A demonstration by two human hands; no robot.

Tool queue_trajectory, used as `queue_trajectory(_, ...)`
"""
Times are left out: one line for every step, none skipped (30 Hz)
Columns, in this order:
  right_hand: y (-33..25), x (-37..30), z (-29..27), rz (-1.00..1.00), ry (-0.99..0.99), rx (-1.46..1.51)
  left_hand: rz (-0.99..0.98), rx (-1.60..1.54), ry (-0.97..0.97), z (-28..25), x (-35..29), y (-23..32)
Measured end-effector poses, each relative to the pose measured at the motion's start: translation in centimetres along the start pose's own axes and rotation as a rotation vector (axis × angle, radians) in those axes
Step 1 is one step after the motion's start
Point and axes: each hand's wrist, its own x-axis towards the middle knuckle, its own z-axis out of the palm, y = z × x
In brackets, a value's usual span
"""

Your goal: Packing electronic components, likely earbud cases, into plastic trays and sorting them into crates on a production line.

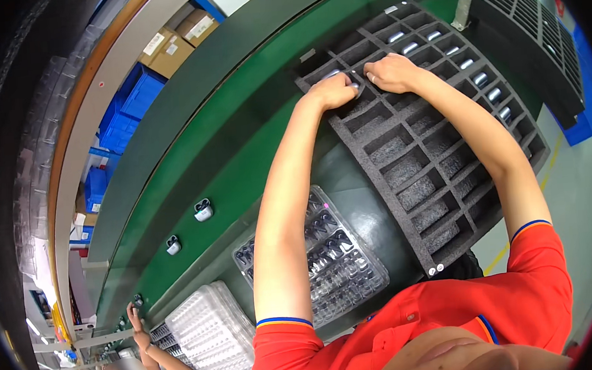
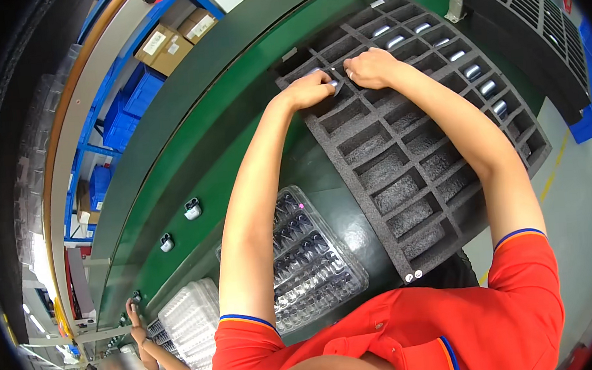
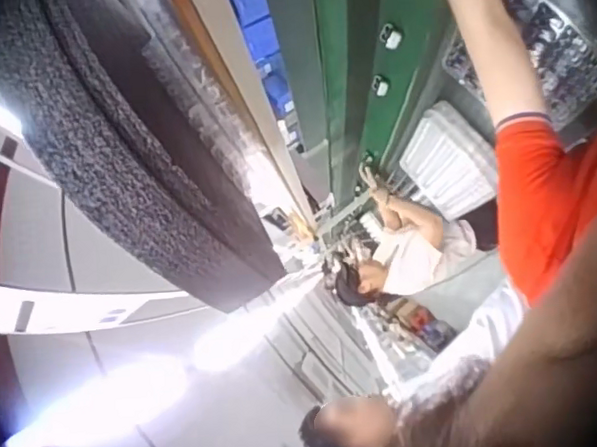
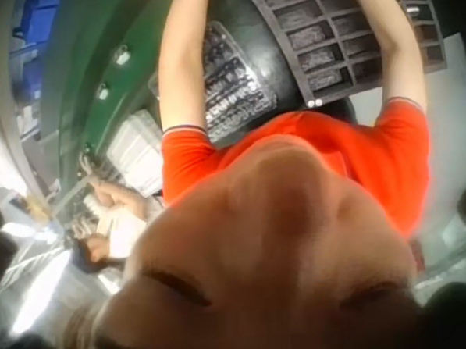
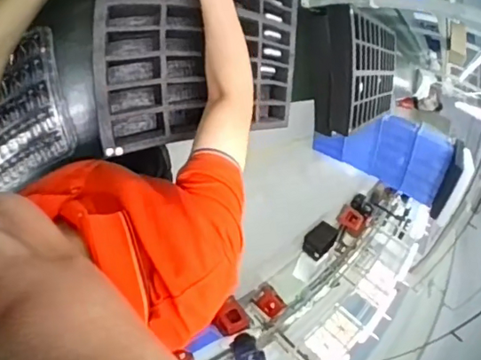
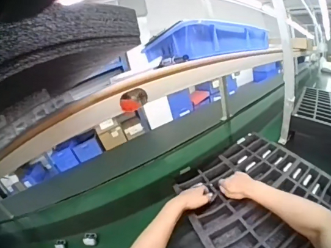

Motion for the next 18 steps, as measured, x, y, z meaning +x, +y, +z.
queue_trajectory(0.6, 0.2, 0.1, -0.014, 0.015, 0.094, 0.035, -0.119, 0.005, 0.1, 0.1, -0.4)
queue_trajectory(1.2, 0.4, 0.1, -0.026, 0.03, 0.187, 0.029, -0.179, 0.065, 0.3, -0.1, -0.8)
queue_trajectory(1.0, 0.6, 0.1, -0.073, 0.075, 0.251, 0.023, -0.177, 0.065, 0.4, -0.1, -1.2)
queue_trajectory(0.5, 0.3, 0.4, -0.076, 0.077, 0.254, 0.043, -0.179, 0.094, 0.5, -0.2, -1.6)
queue_trajectory(-0.4, -0.4, 0.9, -0.018, 0.242, 0.311, 0.063, -0.181, 0.125, 0.6, -0.4, -1.9)
queue_trajectory(-1.1, -1.2, 0.7, 0.042, 0.407, 0.363, 0.064, -0.179, 0.13, 0.7, -0.7, -1.6)
queue_trajectory(-1.3, -1.7, 0.5, 0.059, 0.494, 0.534, 0.1, -0.178, 0.209, 0.9, -1.2, -1.2)
queue_trajectory(-1.4, -2.1, 0.0, 0.059, 0.571, 0.56, 0.136, -0.177, 0.29, 1.2, -1.7, -0.9)
queue_trajectory(-1.3, -2.8, -0.6, 0.066, 0.653, 0.584, 0.211, -0.274, 0.431, 2.2, -2.1, -0.6)
queue_trajectory(-3.1, -3.3, -1.4, -0.024, 0.672, 0.656, 0.272, -0.36, 0.586, 2.7, -3.1, -1.3)
queue_trajectory(-4.7, -3.9, -1.6, -0.139, 0.602, 0.728, 0.327, -0.444, 0.608, 3.5, -4.3, -2.2)
queue_trajectory(-5.8, -4.8, -1.4, -0.111, 0.426, 0.848, 0.337, -0.61, 0.545, 3.7, -6.0, -1.2)
queue_trajectory(-7.7, -6.0, -2.1, -0.065, 0.226, 1.093, 0.333, -0.78, 0.474, 3.8, -8.7, 0.2)
queue_trajectory(-9.6, -7.3, -2.5, -0.1, 0.257, 1.265, 0.329, -0.914, 0.456, 3.5, -11.6, 1.8)
queue_trajectory(-11.3, -8.3, -2.9, -0.136, 0.277, 1.441, 0.317, -0.991, 0.441, 3.2, -14.3, 2.8)
queue_trajectory(-12.6, -9.0, -3.6, -0.125, 0.271, 1.507, 0.303, -1.071, 0.428, 3.2, -16.7, 3.6)
queue_trajectory(-13.6, -9.5, -3.8, -0.118, 0.259, 1.541, 0.325, -1.152, 0.423, 3.3, -18.8, 4.3)
queue_trajectory(-14.6, -10.1, -3.9, -0.106, 0.245, 1.573, 0.308, -1.107, 0.489, 3.6, -20.5, 5.0)
